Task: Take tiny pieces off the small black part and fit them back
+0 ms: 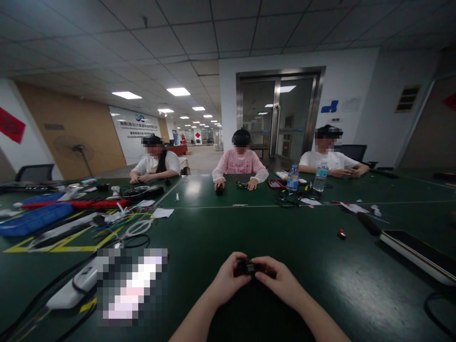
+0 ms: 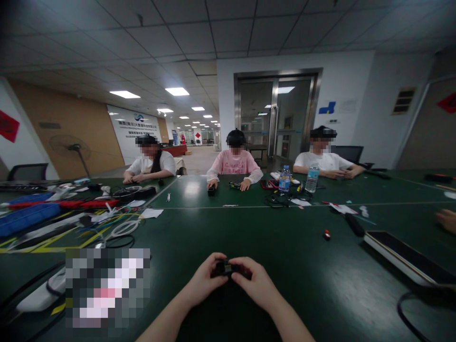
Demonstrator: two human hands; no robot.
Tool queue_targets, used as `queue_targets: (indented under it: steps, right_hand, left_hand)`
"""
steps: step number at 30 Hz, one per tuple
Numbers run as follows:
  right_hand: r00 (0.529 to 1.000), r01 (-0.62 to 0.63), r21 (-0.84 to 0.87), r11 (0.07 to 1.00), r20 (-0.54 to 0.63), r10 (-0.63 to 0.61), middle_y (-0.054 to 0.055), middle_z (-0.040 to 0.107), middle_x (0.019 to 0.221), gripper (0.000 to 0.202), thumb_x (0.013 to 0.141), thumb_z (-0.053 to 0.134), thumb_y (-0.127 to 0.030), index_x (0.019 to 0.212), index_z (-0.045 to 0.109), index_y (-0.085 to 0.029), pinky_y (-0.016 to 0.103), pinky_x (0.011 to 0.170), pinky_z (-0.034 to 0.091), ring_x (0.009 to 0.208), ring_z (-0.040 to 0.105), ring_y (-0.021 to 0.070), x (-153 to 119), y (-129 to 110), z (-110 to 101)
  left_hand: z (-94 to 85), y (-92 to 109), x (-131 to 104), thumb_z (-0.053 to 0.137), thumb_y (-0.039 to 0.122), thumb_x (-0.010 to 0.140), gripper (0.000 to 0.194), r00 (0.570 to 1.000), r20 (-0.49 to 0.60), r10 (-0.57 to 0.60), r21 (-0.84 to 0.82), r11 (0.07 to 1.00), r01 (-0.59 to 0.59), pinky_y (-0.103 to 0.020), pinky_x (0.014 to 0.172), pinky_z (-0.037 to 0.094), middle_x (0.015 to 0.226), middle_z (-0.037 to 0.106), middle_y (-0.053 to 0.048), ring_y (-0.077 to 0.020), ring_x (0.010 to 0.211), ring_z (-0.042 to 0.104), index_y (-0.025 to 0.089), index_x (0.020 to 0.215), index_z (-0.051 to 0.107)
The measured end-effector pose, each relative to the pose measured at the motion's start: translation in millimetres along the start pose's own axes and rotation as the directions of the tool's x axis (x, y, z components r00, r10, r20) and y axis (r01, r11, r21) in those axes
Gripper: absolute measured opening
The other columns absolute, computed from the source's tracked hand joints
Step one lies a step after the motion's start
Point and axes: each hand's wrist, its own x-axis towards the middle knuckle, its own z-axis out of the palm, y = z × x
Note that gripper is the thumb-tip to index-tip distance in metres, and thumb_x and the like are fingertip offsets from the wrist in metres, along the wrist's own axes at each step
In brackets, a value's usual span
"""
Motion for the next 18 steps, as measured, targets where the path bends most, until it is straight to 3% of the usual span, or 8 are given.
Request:
queue_targets:
  steps: [3,7,12,18]
  right_hand:
    - [0.999,0.033,-0.025,0.999,0.021,-0.032,0.002,0.061,0.104,0.026,0.076,0.057,-0.022,0.101,0.063,-0.026,0.033,0.081,0.047,0.093,0.059,0.0202,-1,-2,-1]
    - [0.999,0.021,-0.03,0.999,0.031,-0.02,0.003,0.059,0.107,0.026,0.076,0.056,-0.02,0.1,0.062,-0.027,0.032,0.08,0.048,0.093,0.059,0.0194,-2,-2,-3]
    - [1.0,0.02,-0.078,0.997,0.008,-0.019,0.004,0.055,0.115,0.024,0.076,0.059,-0.023,0.099,0.064,-0.026,0.036,0.088,0.044,0.107,0.053,0.0228,-4,-9,-1]
    - [1.0,0.016,-0.096,0.995,0.024,-0.014,0.003,0.056,0.113,0.02,0.077,0.059,-0.022,0.094,0.067,-0.026,0.037,0.091,0.042,0.107,0.053,0.0229,-4,-14,1]
  left_hand:
    - [-0.5,2,-2,0.063,0.01,0.07,0.05,0.999,0.034,-0.005,-0.019,1.0,0.006,-0.037,0.086,0.042,0.102,0.059,-0.006,-0.0208,0.098,0.056,0.022,0.113,0.04]
    - [2.2,9,-3,0.06,0.007,0.071,0.045,0.999,0.021,-0.03,0.023,0.999,0.03,-0.036,0.085,0.043,0.1,0.058,-0.005,-0.02,0.097,0.056,0.021,0.11,0.042]
    - [5.7,12,-3,0.063,0.01,0.069,0.04,1.0,0.012,-0.022,0.091,0.996,0.02,-0.032,0.078,0.044,0.096,0.058,-0.004,-0.0192,0.091,0.057,0.019,0.104,0.045]
    - [6.3,14,-4,0.063,0.009,0.068,0.039,0.999,0.038,-0.038,0.037,0.999,0.037,-0.03,0.075,0.044,0.093,0.058,-0.002,-0.0177,0.089,0.057,0.019,0.101,0.046]
